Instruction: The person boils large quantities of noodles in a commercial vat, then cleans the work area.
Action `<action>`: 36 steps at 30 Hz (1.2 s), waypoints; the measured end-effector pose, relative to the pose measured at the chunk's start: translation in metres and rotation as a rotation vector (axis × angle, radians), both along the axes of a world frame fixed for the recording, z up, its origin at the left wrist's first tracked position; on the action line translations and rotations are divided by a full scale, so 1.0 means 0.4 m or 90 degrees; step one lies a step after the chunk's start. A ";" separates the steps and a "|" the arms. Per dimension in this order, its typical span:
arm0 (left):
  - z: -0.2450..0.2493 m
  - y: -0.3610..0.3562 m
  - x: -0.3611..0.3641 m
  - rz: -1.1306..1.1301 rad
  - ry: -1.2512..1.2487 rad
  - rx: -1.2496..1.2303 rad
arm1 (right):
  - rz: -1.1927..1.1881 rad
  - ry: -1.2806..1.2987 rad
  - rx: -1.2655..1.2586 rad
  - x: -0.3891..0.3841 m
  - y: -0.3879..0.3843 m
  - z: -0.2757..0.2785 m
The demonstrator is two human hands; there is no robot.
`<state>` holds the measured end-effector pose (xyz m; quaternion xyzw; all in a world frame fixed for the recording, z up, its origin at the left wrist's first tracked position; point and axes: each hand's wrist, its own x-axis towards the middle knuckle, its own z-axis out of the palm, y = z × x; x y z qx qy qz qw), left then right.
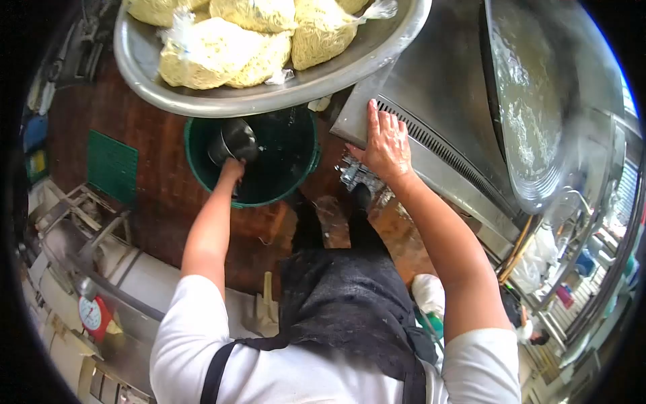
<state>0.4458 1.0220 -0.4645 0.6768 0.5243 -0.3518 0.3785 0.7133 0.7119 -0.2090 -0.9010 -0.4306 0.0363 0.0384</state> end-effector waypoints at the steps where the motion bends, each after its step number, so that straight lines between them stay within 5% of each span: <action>1: -0.163 0.024 -0.029 -0.048 0.036 0.009 | -0.003 -0.009 -0.005 -0.001 0.004 -0.008; 2: -0.291 0.025 -0.070 -0.241 -0.045 0.131 | -0.009 -0.005 -0.010 0.000 0.006 -0.013; 5: -0.257 -0.001 0.010 -0.126 0.065 0.209 | -0.010 0.002 -0.023 0.005 0.011 -0.019; 7: -0.185 -0.002 0.107 -0.039 0.138 0.135 | -0.016 0.018 -0.019 0.005 0.012 -0.029; 21: -0.439 -0.036 0.060 -0.154 -0.045 -0.044 | -0.033 0.044 -0.050 0.004 -0.014 -0.050; 28: -0.312 0.005 -0.024 -0.200 -0.291 -0.185 | -0.048 0.051 -0.040 0.005 0.004 -0.020; 29: -0.264 0.015 -0.031 -0.351 -0.234 -0.094 | -0.055 0.054 -0.046 0.003 0.007 -0.010; 31: -0.127 0.014 -0.045 -0.244 -0.259 -0.118 | -0.039 0.050 -0.031 0.004 0.000 -0.006; 36: 0.189 -0.030 -0.091 -0.272 -0.288 -0.107 | -0.026 0.046 -0.015 0.008 -0.023 0.019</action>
